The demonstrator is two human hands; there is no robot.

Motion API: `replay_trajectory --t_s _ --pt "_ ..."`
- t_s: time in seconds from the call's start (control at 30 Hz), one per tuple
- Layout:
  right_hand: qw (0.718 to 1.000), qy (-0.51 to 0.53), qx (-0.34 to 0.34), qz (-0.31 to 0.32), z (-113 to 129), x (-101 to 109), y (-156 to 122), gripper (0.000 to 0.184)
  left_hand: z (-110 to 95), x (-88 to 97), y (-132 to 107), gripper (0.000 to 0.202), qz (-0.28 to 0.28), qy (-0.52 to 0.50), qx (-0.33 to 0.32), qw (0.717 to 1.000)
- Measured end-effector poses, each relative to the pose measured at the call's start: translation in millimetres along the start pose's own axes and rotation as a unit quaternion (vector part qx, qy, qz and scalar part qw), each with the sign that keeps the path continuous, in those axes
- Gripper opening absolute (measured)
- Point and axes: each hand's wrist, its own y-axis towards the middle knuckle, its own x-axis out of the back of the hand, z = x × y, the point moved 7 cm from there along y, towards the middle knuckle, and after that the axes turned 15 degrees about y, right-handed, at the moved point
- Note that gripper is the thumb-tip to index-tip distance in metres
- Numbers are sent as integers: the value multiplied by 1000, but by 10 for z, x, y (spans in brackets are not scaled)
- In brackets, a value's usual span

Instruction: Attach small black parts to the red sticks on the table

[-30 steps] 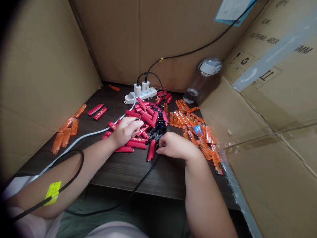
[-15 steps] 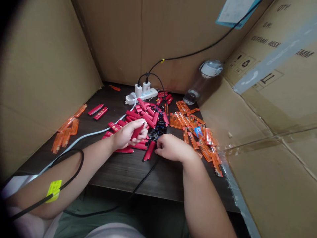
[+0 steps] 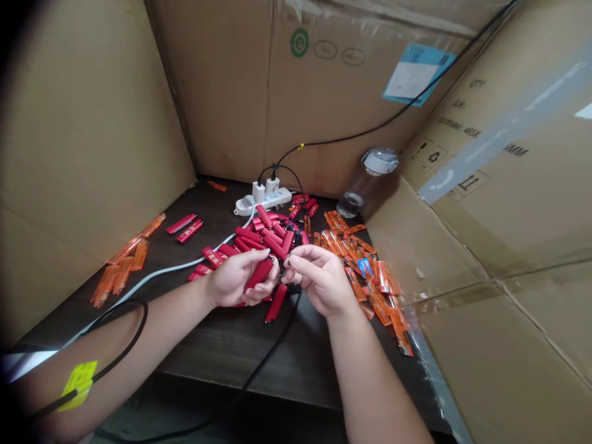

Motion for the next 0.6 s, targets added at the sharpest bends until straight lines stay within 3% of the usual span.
replay_trajectory --t_s 0.1,0.2,0.6 --pt "998 60 14 -29 7 21 17 30 6 -5 6 39 9 -8 -5 1000" --pt "996 79 11 -44 -25 44 29 24 -5 10 7 39 3 -16 -11 1000" --pt "993 110 31 -42 -41 35 50 27 -20 19 4 40 5 -17 -9 1000"
